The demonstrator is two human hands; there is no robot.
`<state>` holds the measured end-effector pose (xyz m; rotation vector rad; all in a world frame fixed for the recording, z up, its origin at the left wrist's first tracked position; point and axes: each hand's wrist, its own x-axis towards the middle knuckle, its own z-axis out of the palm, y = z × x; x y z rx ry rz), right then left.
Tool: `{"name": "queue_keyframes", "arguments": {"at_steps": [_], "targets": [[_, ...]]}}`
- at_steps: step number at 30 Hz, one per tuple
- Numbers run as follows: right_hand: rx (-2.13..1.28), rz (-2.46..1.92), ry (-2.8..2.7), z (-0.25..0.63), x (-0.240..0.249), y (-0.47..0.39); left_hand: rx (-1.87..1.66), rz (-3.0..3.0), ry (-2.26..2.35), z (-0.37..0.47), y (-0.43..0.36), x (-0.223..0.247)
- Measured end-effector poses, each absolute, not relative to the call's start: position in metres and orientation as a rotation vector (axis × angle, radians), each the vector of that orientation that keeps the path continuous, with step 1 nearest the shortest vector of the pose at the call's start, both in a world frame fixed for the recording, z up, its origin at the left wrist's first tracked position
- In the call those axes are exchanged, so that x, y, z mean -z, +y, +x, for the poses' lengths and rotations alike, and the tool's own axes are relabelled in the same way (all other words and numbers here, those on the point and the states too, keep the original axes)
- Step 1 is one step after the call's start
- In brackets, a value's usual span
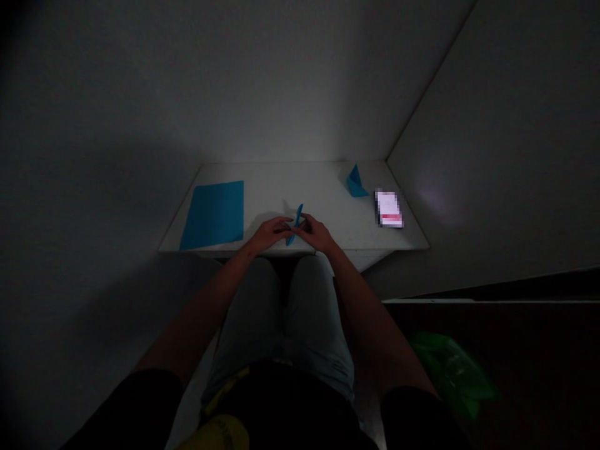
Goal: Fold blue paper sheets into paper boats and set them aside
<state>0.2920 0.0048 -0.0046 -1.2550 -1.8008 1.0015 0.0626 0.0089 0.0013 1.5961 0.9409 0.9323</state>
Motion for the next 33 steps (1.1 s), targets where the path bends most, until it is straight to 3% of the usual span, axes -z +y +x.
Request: {"name": "queue_keyframes", "arguments": {"at_steps": [33], "targets": [[-0.946, -1.242, -1.612, 0.294, 0.009, 0.007, -1.098, 1.527, 1.109, 0.068, 0.006, -0.003]]}}
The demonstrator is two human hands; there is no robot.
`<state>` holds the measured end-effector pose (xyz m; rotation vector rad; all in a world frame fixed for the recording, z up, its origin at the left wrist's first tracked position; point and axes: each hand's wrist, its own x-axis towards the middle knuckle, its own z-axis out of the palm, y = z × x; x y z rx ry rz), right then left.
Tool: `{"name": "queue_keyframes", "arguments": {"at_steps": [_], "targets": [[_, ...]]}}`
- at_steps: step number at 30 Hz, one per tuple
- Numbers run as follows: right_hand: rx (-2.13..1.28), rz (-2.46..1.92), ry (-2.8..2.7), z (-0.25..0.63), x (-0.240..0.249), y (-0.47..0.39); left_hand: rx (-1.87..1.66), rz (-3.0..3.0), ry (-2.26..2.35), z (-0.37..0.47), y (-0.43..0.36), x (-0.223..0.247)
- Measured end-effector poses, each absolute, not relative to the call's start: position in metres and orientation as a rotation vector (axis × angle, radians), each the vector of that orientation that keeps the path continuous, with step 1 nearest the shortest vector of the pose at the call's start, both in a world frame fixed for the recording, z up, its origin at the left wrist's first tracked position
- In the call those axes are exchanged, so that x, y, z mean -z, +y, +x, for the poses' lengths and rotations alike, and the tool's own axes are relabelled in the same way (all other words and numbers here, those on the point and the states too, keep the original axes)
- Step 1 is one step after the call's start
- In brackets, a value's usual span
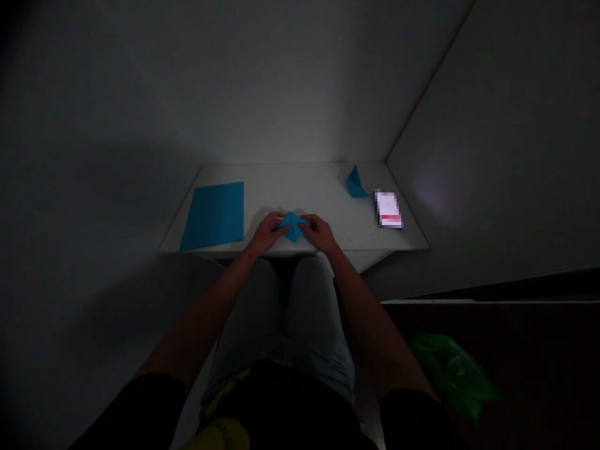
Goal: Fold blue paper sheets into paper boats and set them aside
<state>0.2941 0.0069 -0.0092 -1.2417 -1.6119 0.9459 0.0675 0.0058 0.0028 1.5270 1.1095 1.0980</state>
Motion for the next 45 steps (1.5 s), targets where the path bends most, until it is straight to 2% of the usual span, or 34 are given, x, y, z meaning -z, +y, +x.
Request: {"name": "queue_keyframes", "arguments": {"at_steps": [15, 24, 30, 38, 45], "targets": [[-0.958, -1.305, -1.443, 0.297, 0.006, 0.007, -1.258, 1.458, 1.224, 0.070, 0.010, 0.000], [-0.943, -1.166, -1.208, 0.299, 0.009, 0.009, -1.458, 1.010, 1.174, 0.075, 0.014, 0.004], [-1.001, -1.187, -1.201, 0.297, 0.007, 0.007, -1.471, 0.983, 1.145, 0.077, 0.012, 0.001], [-1.038, -1.156, -1.270, 0.295, 0.002, 0.005, -1.182, 1.375, 1.203, 0.071, 0.004, -0.009], [-1.001, -1.239, -1.434, 0.299, -0.009, -0.001, -1.179, 1.381, 1.277, 0.070, 0.003, -0.011]]}}
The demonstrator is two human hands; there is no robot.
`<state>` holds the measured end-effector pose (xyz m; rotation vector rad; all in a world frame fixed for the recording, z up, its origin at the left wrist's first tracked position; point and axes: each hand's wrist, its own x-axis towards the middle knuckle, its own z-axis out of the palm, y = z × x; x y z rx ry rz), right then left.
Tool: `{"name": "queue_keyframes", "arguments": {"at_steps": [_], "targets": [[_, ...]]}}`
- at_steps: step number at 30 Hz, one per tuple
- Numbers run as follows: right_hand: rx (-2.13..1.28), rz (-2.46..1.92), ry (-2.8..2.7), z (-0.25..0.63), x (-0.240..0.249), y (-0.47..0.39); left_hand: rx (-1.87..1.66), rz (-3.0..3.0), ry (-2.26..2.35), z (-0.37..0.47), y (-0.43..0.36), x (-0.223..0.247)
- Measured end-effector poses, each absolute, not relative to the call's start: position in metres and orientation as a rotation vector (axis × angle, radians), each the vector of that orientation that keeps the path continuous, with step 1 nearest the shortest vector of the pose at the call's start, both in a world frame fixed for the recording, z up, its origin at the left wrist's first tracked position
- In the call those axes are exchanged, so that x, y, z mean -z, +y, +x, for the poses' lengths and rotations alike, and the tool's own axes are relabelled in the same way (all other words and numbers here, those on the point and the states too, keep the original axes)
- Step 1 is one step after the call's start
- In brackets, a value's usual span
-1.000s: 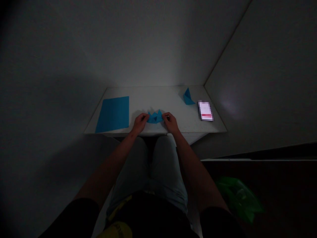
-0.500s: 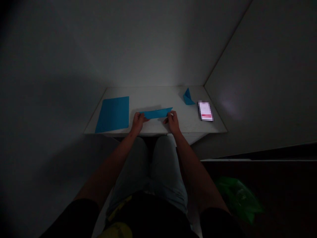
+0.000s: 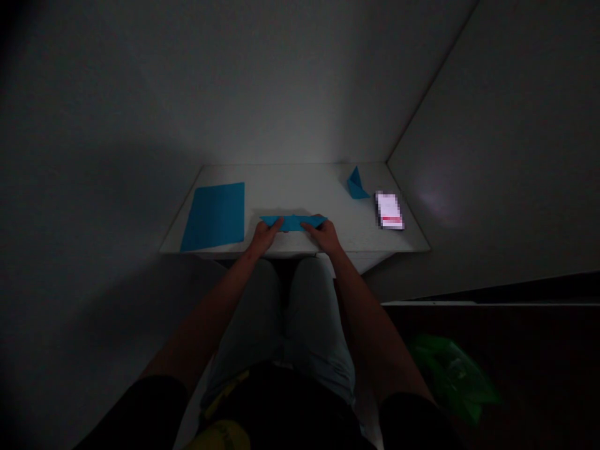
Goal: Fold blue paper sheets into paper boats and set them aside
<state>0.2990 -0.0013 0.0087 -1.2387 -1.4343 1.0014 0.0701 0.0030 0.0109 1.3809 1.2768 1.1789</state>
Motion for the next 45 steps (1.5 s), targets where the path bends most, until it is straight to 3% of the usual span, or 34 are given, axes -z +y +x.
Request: {"name": "queue_keyframes", "arguments": {"at_steps": [4, 14, 29, 38, 45], "targets": [[-0.987, -1.341, -1.475, 0.300, -0.008, -0.002, -1.283, 1.246, 1.431, 0.069, 0.004, -0.009], [-0.947, -1.318, -1.489, 0.296, -0.009, -0.007, -1.439, 0.980, 1.312, 0.072, 0.002, -0.015], [-0.851, -1.112, -1.998, 0.331, -0.023, -0.060, -1.352, 1.136, 1.278, 0.063, 0.005, -0.012], [-0.373, -1.606, -1.883, 0.400, -0.040, 0.006, -1.358, 1.113, 1.210, 0.066, 0.004, -0.014], [-0.300, -1.844, -1.740, 0.434, -0.032, 0.049, -1.343, 1.207, 1.259, 0.067, 0.000, -0.020]]}}
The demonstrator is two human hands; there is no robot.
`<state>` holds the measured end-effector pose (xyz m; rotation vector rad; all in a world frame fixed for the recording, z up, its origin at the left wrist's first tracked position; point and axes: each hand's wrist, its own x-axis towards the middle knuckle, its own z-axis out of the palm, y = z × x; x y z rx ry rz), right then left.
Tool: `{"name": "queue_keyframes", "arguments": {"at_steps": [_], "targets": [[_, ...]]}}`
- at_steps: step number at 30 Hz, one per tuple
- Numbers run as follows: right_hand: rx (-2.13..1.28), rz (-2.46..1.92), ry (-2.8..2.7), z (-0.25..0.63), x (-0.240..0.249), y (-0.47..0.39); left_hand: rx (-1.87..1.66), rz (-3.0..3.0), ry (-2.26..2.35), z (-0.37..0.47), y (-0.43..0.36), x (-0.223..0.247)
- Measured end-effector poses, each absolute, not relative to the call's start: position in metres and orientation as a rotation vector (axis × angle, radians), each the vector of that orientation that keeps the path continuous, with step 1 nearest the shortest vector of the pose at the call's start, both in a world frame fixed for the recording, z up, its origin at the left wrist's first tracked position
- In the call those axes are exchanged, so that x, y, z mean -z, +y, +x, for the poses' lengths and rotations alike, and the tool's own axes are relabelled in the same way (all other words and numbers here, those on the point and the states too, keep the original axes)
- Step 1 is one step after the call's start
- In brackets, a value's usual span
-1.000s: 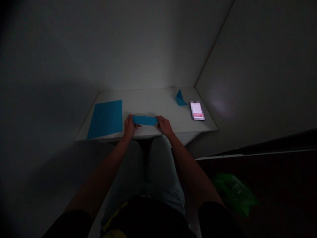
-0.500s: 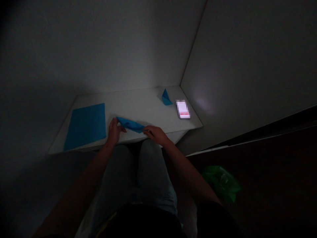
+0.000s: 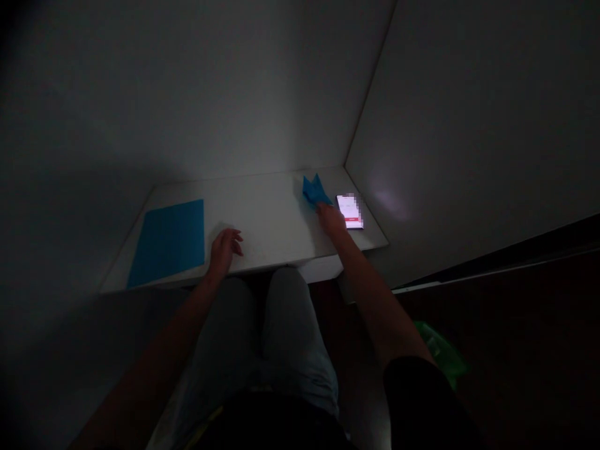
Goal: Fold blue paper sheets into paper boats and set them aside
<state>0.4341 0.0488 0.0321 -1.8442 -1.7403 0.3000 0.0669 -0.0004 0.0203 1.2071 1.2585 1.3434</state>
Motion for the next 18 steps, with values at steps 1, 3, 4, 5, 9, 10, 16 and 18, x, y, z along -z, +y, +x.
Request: {"name": "queue_keyframes", "arguments": {"at_steps": [1, 3, 4, 5, 9, 10, 16, 18], "targets": [[-0.293, -1.866, -1.738, 0.434, -0.031, 0.050, -1.337, 1.220, 1.267, 0.067, -0.001, -0.021], [-0.273, -1.890, -1.727, 0.430, -0.032, 0.049, -1.334, 1.232, 1.276, 0.068, -0.002, -0.023], [-0.247, -1.904, -1.715, 0.426, -0.033, 0.046, -1.335, 1.235, 1.277, 0.070, -0.003, -0.023], [-0.215, -1.918, -1.700, 0.422, -0.035, 0.043, -1.338, 1.238, 1.277, 0.071, -0.003, -0.023], [-0.133, -1.886, -1.678, 0.400, -0.041, 0.025, -1.298, 1.354, 1.303, 0.067, -0.010, -0.024], [-0.137, -1.849, -1.696, 0.392, -0.040, 0.020, -1.272, 1.436, 1.322, 0.061, -0.012, -0.026], [-0.260, -1.645, -1.838, 0.343, -0.023, -0.005, -1.148, 2.023, 1.617, -0.041, -0.032, -0.034], [-0.348, -1.562, -1.872, 0.328, -0.015, -0.006, -1.027, 2.094, 1.816, -0.083, -0.044, -0.029]]}}
